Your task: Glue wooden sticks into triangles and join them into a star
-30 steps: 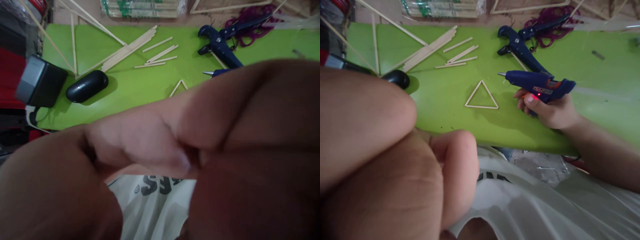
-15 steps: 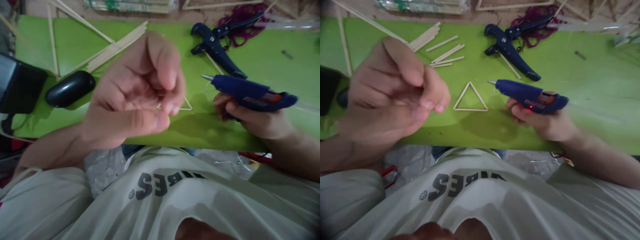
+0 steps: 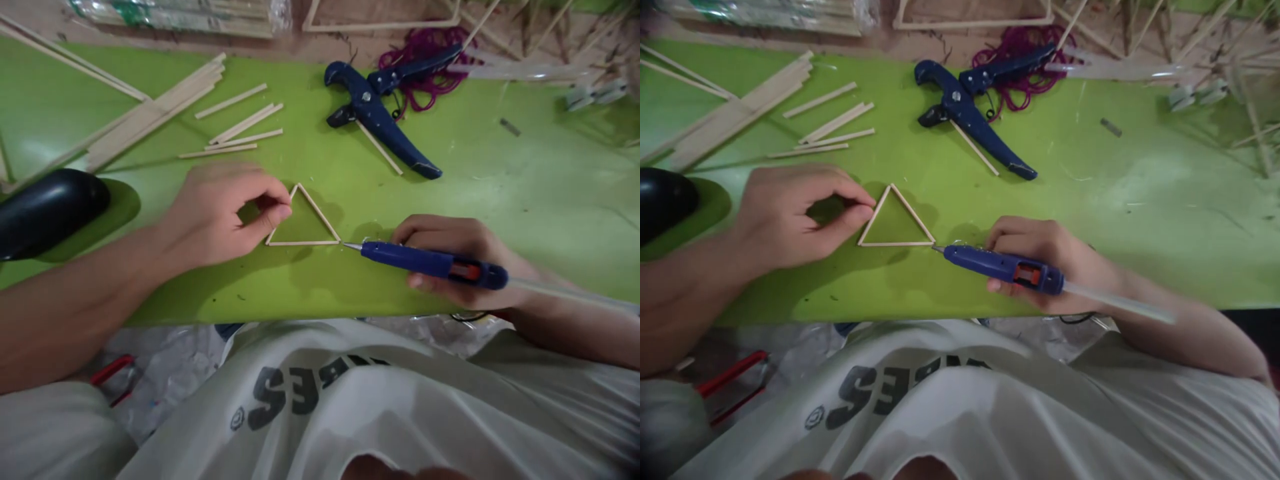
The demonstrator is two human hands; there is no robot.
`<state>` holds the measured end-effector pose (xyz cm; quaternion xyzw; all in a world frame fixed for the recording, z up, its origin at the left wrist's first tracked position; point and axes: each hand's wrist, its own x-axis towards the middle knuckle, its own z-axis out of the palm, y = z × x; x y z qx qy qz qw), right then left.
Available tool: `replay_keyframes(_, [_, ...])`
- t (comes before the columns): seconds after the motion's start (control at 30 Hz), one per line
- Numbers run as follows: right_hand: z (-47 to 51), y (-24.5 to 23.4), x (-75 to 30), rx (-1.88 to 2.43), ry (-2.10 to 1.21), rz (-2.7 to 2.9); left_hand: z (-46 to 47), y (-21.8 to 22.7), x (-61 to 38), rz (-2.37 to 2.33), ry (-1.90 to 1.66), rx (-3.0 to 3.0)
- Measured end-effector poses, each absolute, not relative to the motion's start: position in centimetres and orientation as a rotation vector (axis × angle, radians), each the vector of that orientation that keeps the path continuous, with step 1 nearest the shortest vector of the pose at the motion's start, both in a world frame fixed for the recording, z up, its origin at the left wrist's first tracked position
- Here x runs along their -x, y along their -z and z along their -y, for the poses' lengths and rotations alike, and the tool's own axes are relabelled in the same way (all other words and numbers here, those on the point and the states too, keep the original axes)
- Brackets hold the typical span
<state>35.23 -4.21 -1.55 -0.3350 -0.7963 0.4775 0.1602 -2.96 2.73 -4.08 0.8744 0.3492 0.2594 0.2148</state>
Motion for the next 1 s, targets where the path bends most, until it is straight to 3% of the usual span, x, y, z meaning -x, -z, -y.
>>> replay_keyframes(0.53, [4.5,2.1,-35.1,1.099,-1.271,2.31,-1.6,3.5,2.8,-1.233,-0.672,-2.244])
replay_keyframes(0.73, [4.4,0.5,-34.0,1.175,-1.358,2.252,-1.7,3.3,2.6,-1.23,-0.657,-2.253])
replay_keyframes(0.83, [4.4,-1.2,-33.1,1.509,-1.483,2.182,-1.6,3.1,2.4,-1.236,-0.645,-2.232])
replay_keyframes(1.0, [4.3,-1.3,-33.0,1.45,-1.53,2.158,-1.6,3.1,2.3,-1.246,-0.607,-2.213])
